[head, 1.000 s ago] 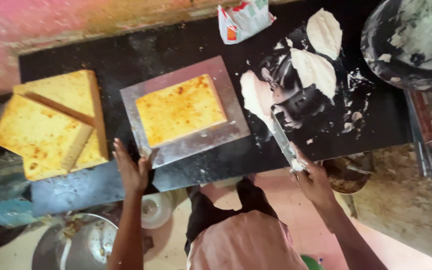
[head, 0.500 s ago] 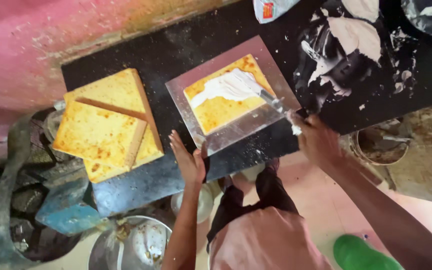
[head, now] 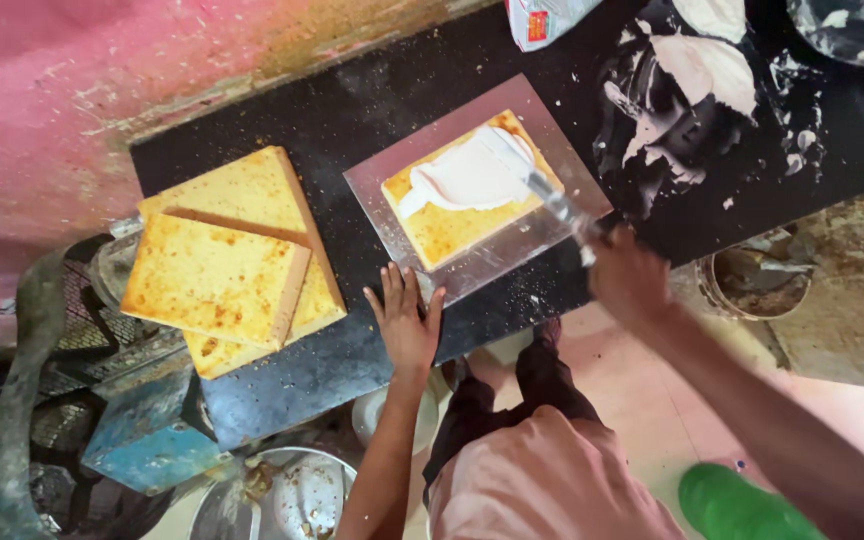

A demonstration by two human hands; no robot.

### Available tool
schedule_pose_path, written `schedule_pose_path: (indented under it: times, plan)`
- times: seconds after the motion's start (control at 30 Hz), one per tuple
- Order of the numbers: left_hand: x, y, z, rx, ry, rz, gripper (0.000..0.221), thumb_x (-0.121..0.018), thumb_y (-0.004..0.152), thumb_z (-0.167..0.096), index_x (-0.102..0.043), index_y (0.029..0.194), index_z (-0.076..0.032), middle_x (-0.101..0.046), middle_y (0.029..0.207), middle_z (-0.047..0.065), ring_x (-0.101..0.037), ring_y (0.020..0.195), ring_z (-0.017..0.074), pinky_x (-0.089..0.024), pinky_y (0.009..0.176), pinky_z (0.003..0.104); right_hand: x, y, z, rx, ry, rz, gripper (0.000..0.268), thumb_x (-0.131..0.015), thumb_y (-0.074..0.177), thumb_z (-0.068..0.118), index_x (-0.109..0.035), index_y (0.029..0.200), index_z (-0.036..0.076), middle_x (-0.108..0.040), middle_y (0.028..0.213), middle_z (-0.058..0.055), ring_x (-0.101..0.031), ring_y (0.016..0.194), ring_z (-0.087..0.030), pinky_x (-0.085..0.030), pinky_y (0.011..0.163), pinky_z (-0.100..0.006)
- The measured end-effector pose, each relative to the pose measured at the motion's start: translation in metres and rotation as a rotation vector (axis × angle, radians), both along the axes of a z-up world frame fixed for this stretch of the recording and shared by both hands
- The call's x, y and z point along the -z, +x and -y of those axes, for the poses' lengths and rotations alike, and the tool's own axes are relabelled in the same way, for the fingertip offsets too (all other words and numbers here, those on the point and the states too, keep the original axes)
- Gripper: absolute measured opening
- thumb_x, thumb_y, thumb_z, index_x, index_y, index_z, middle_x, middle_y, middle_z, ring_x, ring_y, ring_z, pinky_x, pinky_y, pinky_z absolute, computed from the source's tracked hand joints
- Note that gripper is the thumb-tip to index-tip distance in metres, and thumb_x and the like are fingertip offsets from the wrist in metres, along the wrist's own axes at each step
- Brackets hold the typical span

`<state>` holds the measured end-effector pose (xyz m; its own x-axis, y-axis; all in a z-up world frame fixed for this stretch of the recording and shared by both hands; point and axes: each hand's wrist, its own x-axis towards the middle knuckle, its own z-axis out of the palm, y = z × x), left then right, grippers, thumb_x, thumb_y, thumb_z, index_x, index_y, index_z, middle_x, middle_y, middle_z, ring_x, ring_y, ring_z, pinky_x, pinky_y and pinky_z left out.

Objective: The person applies and smooths white frosting over a rectangular sponge cake using a long flat spatula, while another person stirs a bucket of chocolate liquid nearby.

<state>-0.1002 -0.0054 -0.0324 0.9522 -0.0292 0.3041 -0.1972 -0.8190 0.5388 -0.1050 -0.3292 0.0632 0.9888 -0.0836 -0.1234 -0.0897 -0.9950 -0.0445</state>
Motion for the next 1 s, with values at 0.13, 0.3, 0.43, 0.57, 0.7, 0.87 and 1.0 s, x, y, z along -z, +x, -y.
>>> schedule_pose_path:
  times: [0.13,0.3,0.43,0.57,0.7,0.87,1.0]
  plan:
    - [0.002,0.002,-0.001,0.015,0.013,-0.017,0.067,-0.061,0.100,-0.047,-0.057,0.141,0.006,-0.047,0.155,0.027,-0.035,0.151,0.0391,-0.013,0.125,0.060,0.062,-0.039,-0.069,0.089,0.622,0.105,0.026,-0.075,0.093,0.020,-0.069,0.118,0.016,-0.069,0.097,-0.010,-0.073,0.080,-0.028,-0.058,0.071,-0.042]
    - [0.001,0.004,0.000,0.001,0.020,-0.028,0.067,-0.062,0.100,-0.048,-0.058,0.140,0.006,-0.048,0.154,0.026,-0.036,0.151,0.0380,-0.014,0.126,0.060,0.018,-0.037,-0.086,-0.096,0.200,0.033,0.062,-0.068,0.083,0.008,-0.058,0.142,0.021,-0.057,0.095,-0.014,-0.066,0.069,-0.029,-0.056,0.054,-0.042]
    - [0.000,0.003,0.002,-0.009,0.002,-0.037,0.067,-0.063,0.099,-0.048,-0.058,0.140,0.006,-0.049,0.154,0.026,-0.037,0.151,0.0369,-0.015,0.126,0.059,-0.011,-0.002,-0.017,-0.221,-0.193,0.057,0.057,-0.067,0.092,0.007,-0.059,0.145,0.026,-0.058,0.087,-0.014,-0.066,0.064,-0.026,-0.055,0.046,-0.039]
    - [0.000,0.003,0.002,-0.023,0.007,-0.037,0.067,-0.063,0.099,-0.047,-0.059,0.140,0.006,-0.049,0.153,0.025,-0.037,0.151,0.0374,-0.014,0.126,0.058,0.013,-0.016,-0.008,0.192,0.334,-0.111,0.021,-0.066,0.100,0.022,-0.070,0.117,0.010,-0.065,0.088,-0.011,-0.070,0.069,-0.025,-0.057,0.065,-0.042]
    - [-0.002,0.004,0.002,-0.020,0.031,-0.039,0.066,-0.064,0.098,-0.046,-0.058,0.139,0.006,-0.049,0.154,0.025,-0.036,0.151,0.0373,-0.014,0.126,0.058,0.007,-0.047,-0.062,0.015,0.618,0.028,0.036,-0.066,0.087,0.012,-0.071,0.123,0.012,-0.065,0.089,-0.017,-0.069,0.070,-0.032,-0.056,0.060,-0.046]
    - [0.001,0.005,0.002,0.009,0.024,-0.027,0.066,-0.065,0.097,-0.044,-0.058,0.140,0.005,-0.049,0.153,0.026,-0.036,0.151,0.0399,-0.012,0.126,0.060,-0.030,-0.031,-0.016,-0.033,0.039,0.104,0.044,-0.066,0.083,0.004,-0.072,0.125,0.012,-0.067,0.094,-0.022,-0.068,0.075,-0.038,-0.055,0.055,-0.048]
    - [0.002,0.004,0.003,0.021,0.031,-0.023,0.065,-0.065,0.098,-0.041,-0.056,0.141,0.006,-0.049,0.153,0.029,-0.036,0.151,0.0436,-0.011,0.126,0.062,-0.003,-0.085,0.017,0.117,0.726,0.044,0.032,-0.067,0.081,0.005,-0.074,0.112,0.010,-0.072,0.089,-0.017,-0.071,0.074,-0.031,-0.056,0.060,-0.043]
